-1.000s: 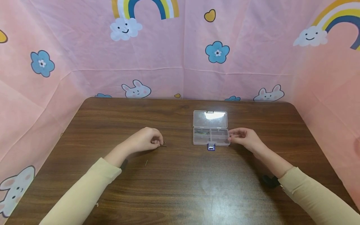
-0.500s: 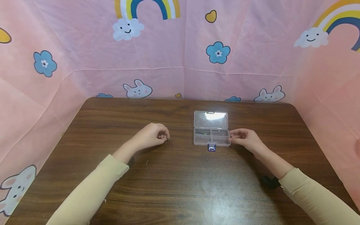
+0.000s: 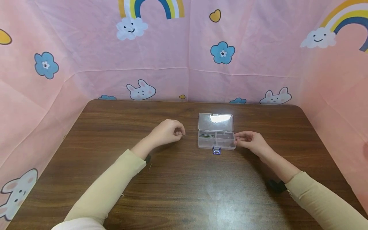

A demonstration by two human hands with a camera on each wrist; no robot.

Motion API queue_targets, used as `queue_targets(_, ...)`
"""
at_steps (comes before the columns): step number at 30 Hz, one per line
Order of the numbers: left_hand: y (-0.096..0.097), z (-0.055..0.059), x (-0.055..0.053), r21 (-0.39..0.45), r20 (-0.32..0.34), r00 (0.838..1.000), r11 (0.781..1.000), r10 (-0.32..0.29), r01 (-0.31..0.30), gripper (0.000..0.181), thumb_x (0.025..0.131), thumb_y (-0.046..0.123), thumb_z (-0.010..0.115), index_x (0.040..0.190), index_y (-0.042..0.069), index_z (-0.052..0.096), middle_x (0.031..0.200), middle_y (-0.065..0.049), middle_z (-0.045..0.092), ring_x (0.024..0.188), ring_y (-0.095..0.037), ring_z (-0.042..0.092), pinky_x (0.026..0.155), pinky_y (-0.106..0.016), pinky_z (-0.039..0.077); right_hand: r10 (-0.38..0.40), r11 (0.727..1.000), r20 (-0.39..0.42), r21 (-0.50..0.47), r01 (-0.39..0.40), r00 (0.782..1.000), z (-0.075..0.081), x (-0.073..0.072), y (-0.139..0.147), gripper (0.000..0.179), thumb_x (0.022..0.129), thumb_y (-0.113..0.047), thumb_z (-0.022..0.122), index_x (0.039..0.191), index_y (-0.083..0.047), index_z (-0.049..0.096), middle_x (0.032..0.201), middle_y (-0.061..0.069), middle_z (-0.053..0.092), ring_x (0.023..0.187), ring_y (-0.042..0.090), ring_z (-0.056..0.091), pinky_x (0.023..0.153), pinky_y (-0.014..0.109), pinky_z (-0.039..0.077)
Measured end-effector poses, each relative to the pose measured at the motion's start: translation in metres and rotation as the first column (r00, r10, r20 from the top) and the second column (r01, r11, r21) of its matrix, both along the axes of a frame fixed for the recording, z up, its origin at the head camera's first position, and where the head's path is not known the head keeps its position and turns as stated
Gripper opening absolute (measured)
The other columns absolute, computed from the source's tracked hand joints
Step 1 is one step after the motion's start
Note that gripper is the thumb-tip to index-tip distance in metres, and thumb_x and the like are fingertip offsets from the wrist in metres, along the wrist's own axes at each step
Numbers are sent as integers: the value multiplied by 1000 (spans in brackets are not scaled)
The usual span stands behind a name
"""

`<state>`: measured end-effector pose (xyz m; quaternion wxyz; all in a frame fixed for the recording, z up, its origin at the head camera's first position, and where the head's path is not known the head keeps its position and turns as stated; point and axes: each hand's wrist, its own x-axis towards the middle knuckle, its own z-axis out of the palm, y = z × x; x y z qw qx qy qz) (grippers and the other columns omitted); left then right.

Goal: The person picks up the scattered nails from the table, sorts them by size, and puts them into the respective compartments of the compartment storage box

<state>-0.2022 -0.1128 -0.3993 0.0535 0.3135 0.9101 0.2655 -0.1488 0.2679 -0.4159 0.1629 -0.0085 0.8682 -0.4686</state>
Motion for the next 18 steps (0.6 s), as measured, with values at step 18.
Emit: queue_targets(18, 60, 13, -13, 9, -7, 999, 999, -51, 51, 13, 92, 0, 69, 96, 8, 79, 90, -1, 73, 80, -12, 58, 73, -22, 48, -12, 1000, 12, 5, 12, 1000, 3, 1, -1, 47, 101, -28, 74, 137, 0, 66, 125, 16, 75, 105, 11, 66, 106, 39, 52)
